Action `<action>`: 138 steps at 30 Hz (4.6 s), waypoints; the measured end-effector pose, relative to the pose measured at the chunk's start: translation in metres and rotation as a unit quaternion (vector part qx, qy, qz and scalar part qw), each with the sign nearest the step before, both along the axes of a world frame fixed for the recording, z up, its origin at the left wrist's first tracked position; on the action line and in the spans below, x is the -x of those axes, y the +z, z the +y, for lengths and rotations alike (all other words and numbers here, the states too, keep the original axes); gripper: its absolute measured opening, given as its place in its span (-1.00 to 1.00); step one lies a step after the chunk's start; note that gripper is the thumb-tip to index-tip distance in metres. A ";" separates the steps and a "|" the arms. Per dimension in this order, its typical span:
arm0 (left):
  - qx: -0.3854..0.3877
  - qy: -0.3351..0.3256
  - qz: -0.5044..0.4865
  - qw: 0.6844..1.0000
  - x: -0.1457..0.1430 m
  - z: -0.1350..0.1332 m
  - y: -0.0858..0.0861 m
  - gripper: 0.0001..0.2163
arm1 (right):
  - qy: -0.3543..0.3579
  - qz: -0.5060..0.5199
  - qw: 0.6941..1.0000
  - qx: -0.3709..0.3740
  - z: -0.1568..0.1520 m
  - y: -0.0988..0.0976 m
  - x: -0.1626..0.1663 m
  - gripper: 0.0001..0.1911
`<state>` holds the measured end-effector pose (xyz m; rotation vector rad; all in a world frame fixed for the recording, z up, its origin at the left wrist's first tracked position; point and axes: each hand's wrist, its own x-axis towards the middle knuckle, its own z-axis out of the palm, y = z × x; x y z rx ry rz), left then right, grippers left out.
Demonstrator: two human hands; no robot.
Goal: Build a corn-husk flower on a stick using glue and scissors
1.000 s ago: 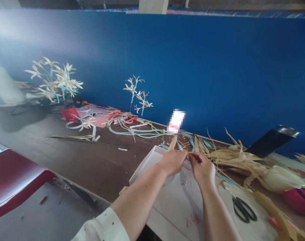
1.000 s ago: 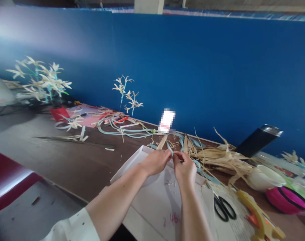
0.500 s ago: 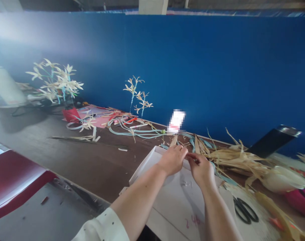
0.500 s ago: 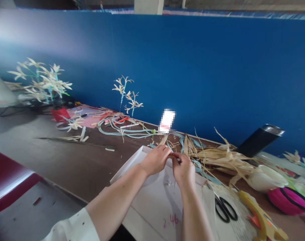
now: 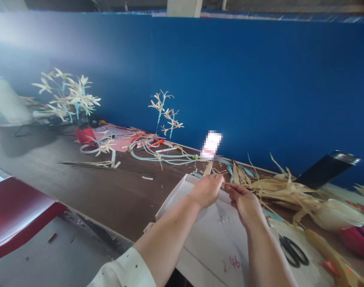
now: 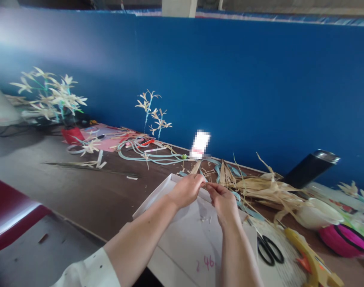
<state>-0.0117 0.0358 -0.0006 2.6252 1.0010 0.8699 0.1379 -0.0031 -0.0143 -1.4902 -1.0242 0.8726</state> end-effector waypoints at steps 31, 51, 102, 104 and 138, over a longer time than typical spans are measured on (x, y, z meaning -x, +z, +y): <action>0.132 0.017 -0.169 0.977 -0.005 0.004 -0.005 -0.85 | -0.041 -0.347 0.930 -0.113 -0.005 0.007 0.006 -0.70; 0.544 -0.039 -0.367 0.754 0.001 0.010 0.000 -0.62 | -0.011 -0.123 0.990 -0.068 -0.007 0.012 0.005 -0.58; 0.042 0.051 -0.161 0.985 -0.007 0.003 -0.008 -0.86 | -0.069 -0.293 0.949 -0.090 -0.004 0.009 0.008 -0.63; 0.032 0.056 -0.156 0.986 -0.008 0.003 -0.009 -0.87 | -0.069 -0.298 0.948 -0.089 -0.004 0.008 0.008 -0.65; 0.260 -0.011 -0.233 0.937 -0.004 0.007 -0.003 -0.78 | 0.042 0.124 0.991 0.005 -0.006 0.010 0.005 -0.67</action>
